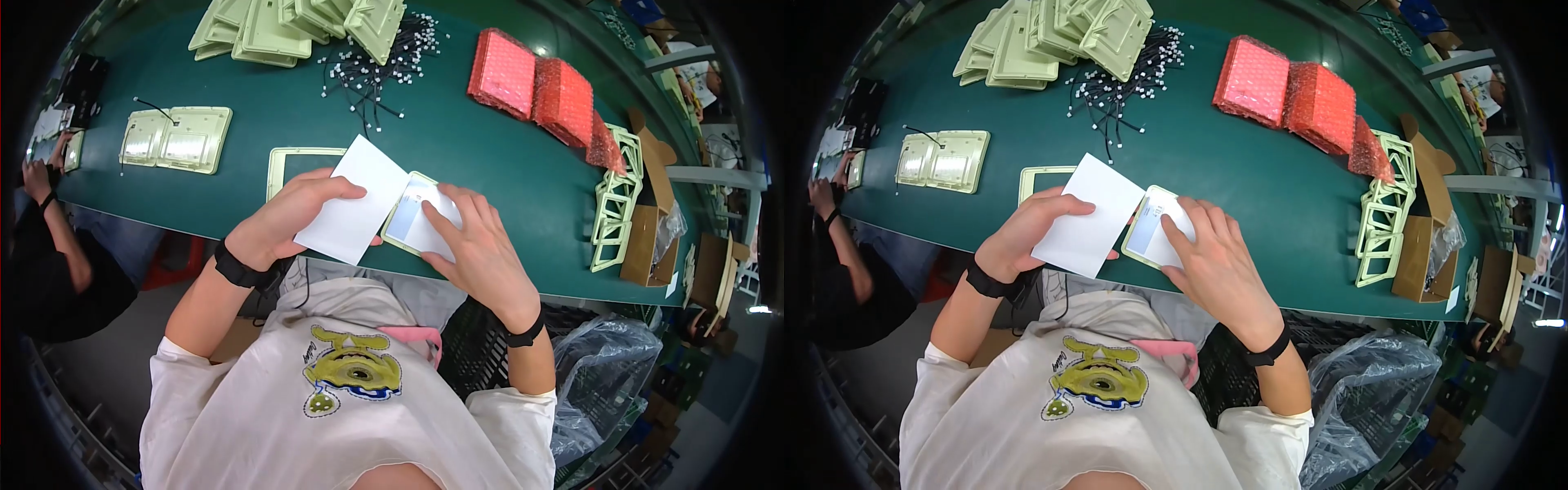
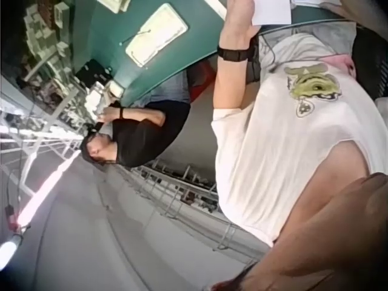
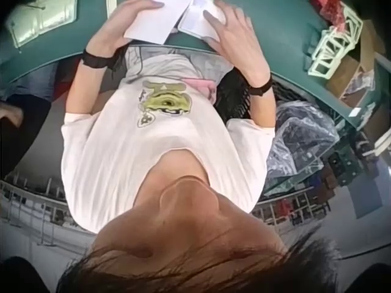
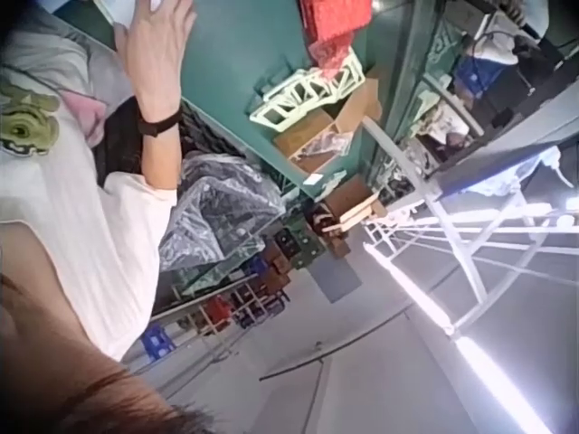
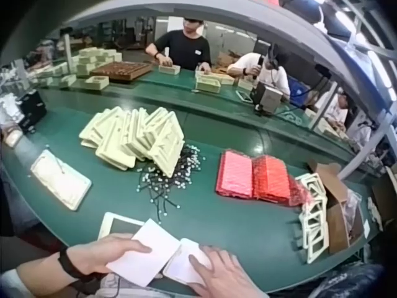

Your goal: The person places frames on the table, unwraps screens from bubble wrap, and peels film from the screens. They insert the screens into the frames, connect wires, and snap backplates onto the frames before repeating the process.

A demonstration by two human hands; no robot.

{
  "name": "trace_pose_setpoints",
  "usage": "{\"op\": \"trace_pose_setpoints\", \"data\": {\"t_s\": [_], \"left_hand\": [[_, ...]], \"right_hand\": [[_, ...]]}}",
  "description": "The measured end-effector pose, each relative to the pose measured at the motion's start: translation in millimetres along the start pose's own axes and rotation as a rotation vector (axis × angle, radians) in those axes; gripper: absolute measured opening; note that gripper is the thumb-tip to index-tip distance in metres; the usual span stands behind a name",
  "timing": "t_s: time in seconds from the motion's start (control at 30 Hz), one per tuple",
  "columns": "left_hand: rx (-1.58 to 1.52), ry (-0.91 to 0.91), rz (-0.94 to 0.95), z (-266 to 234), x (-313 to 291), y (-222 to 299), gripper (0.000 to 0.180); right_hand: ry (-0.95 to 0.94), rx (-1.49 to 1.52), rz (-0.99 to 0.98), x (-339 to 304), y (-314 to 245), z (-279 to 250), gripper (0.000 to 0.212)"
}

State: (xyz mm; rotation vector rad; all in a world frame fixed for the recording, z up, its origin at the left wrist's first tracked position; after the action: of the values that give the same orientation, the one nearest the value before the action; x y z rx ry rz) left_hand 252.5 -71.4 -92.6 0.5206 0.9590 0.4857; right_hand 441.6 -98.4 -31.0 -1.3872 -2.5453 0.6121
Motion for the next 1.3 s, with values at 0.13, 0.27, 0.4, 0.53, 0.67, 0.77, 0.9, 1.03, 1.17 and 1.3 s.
{"op": "trace_pose_setpoints", "data": {"t_s": [0.13,0.27,0.4,0.53,0.67,0.77,0.9,1.03,1.17,1.3], "left_hand": [[-0.035,0.028,-0.004,-1,0,-3,0.051],[-0.035,0.024,-0.010,-2,0,-5,0.049],[-0.005,0.017,-0.018,-1,-3,-2,0.048],[0.016,0.029,0.026,0,-8,2,0.050],[0.106,0.042,0.247,5,-20,6,0.055],[0.221,0.016,0.502,13,-39,20,0.061],[1.560,0.338,1.001,39,-82,37,0.072],[1.972,0.322,0.936,35,-82,21,0.086],[2.154,0.345,0.925,31,-86,19,0.099],[1.927,0.297,0.982,7,-109,41,0.111]], "right_hand": [[0.014,0.000,0.011,2,-2,6,0.060],[0.029,-0.055,0.013,0,-5,7,0.058],[0.056,-0.073,0.019,0,-5,10,0.055],[0.081,-0.105,0.023,3,-11,1,0.062],[0.308,0.366,0.078,6,-25,-24,0.076],[0.312,0.590,-0.003,22,-42,-29,0.085],[0.056,0.658,-0.082,43,-44,-26,0.091],[-0.187,0.496,-0.157,60,-61,-5,0.089],[-0.186,0.414,-0.258,72,-69,7,0.082],[-0.133,0.298,-0.227,82,-67,1,0.073]]}}
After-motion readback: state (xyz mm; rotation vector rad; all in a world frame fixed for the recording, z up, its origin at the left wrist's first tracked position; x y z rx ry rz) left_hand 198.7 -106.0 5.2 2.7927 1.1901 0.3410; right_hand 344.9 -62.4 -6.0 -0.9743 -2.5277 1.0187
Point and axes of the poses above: each hand's wrist, its own x-axis towards the middle knuckle, its own z-axis out of the palm, y = z × x, the point moved 9 cm from there along x, towards the middle knuckle, and after that the axes turned 6 degrees about x, right-handed, at the moved point
